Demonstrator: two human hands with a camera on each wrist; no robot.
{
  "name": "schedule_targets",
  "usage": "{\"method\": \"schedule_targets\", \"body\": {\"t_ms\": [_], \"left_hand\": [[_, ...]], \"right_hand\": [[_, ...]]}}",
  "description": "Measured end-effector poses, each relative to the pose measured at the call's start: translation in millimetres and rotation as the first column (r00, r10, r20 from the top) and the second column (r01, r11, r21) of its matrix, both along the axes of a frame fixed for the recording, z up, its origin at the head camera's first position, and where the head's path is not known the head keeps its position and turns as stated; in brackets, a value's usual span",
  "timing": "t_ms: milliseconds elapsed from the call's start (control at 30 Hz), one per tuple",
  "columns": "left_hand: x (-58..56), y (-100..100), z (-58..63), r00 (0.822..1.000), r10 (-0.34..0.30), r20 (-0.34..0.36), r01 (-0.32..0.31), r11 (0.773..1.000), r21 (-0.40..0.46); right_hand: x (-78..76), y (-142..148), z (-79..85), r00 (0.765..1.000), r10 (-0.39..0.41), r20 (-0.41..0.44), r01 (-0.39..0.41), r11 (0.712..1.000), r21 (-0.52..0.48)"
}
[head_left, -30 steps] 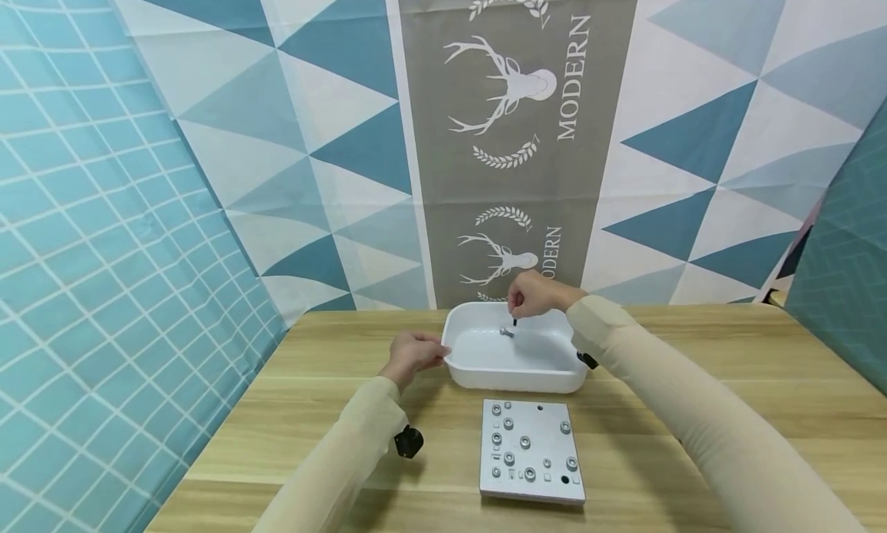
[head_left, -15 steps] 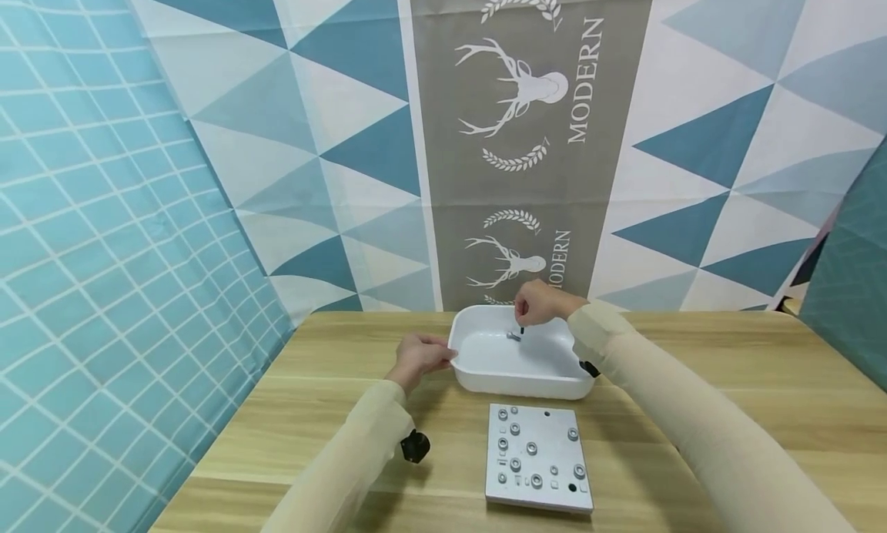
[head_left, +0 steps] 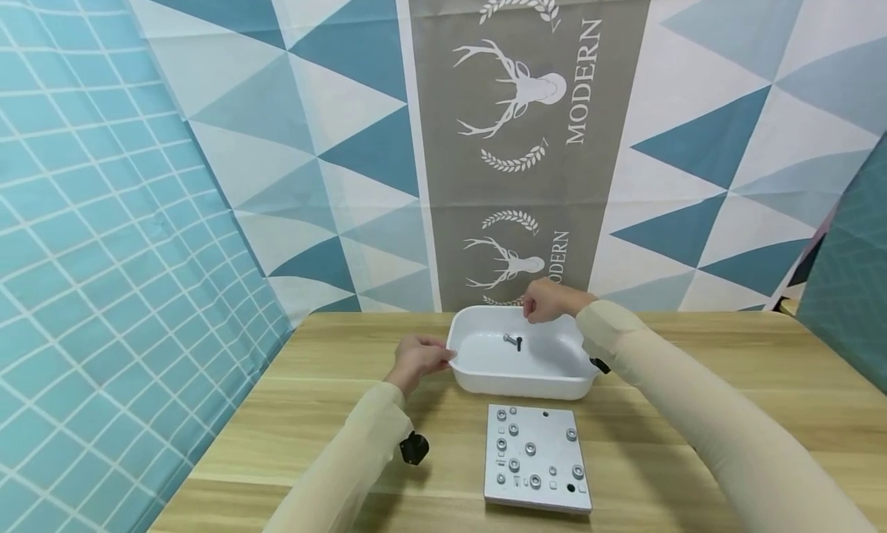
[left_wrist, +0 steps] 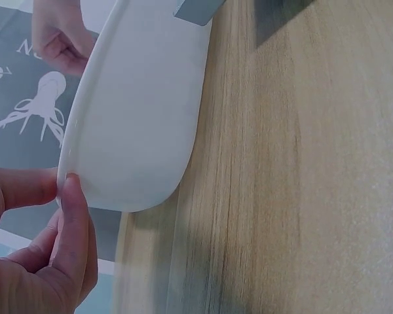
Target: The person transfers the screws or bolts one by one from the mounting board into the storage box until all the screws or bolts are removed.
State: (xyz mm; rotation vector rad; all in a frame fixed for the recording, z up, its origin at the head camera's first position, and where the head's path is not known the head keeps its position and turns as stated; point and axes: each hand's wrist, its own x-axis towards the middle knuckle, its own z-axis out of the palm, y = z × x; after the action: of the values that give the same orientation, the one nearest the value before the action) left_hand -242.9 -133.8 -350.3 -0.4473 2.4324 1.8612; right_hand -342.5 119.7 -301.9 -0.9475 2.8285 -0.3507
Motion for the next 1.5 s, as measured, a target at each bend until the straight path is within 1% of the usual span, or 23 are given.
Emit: {"method": "schedule_targets", "body": {"t_ms": [100,200,267,400,500,633,733,867,1033,1133,1333,1500], "left_hand": [[0.4,-0.8,-0.1,1.000,0.003,-0.004,-0.003,1.000,0.014],[0.5,-1.5,1.4,1.000,0.006,-0.008,-0.006,0.999,0.035],[0.6,-1.7,2.6,1.000,0.006,-0.011,-0.005,0.999,0.043],[0.2,-2.0,3.9,1.000,0.002,-0.008,-0.002,0.999,0.041],[-0.5,-2.3,4.0,1.000,0.001,0.001,-0.001,0.999,0.038],[-1.1,-2.5,3.0,1.000,-0.002,0.007,0.002,0.999,0.035],[-0.9,-2.2,1.7,1.000,-0.007,0.006,0.006,0.999,0.033],[-1.1,-1.7,-0.3,1.000,-0.008,0.010,0.007,0.999,0.033],[-1.5,-0.8,-1.6,1.000,-0.010,0.014,0.009,0.999,0.041],[-1.9,-0.3,-0.9,1.000,-0.006,0.012,0.005,0.999,0.045],[-2.8,0.0,1.7,1.000,-0.004,0.018,0.004,0.999,0.041],[-2.1,0.5,2.3,1.000,-0.006,0.022,0.005,0.999,0.047]], "right_hand": [[6.6,2.0,6.7,1.000,-0.014,0.022,0.013,1.000,0.022],[13.2,3.4,13.0,1.000,0.004,0.025,-0.005,1.000,0.029],[17.2,4.5,16.0,0.999,0.027,0.021,-0.027,0.999,0.027],[27.1,7.4,19.8,0.995,0.102,0.015,-0.102,0.995,0.012],[35.7,9.7,20.7,0.988,0.156,0.007,-0.156,0.988,-0.003],[48.0,12.8,20.7,0.983,0.183,-0.012,-0.183,0.983,-0.033],[55.9,16.4,19.3,0.978,0.205,-0.033,-0.207,0.975,-0.075],[65.1,22.1,16.2,0.967,0.247,-0.063,-0.254,0.958,-0.130],[73.6,29.4,11.9,0.959,0.270,-0.091,-0.282,0.945,-0.164],[76.4,32.6,10.3,0.959,0.264,-0.102,-0.278,0.944,-0.179],[84.8,35.4,10.5,0.963,0.259,-0.081,-0.270,0.944,-0.189],[97.4,34.1,10.9,0.960,0.272,-0.060,-0.278,0.945,-0.172]]}}
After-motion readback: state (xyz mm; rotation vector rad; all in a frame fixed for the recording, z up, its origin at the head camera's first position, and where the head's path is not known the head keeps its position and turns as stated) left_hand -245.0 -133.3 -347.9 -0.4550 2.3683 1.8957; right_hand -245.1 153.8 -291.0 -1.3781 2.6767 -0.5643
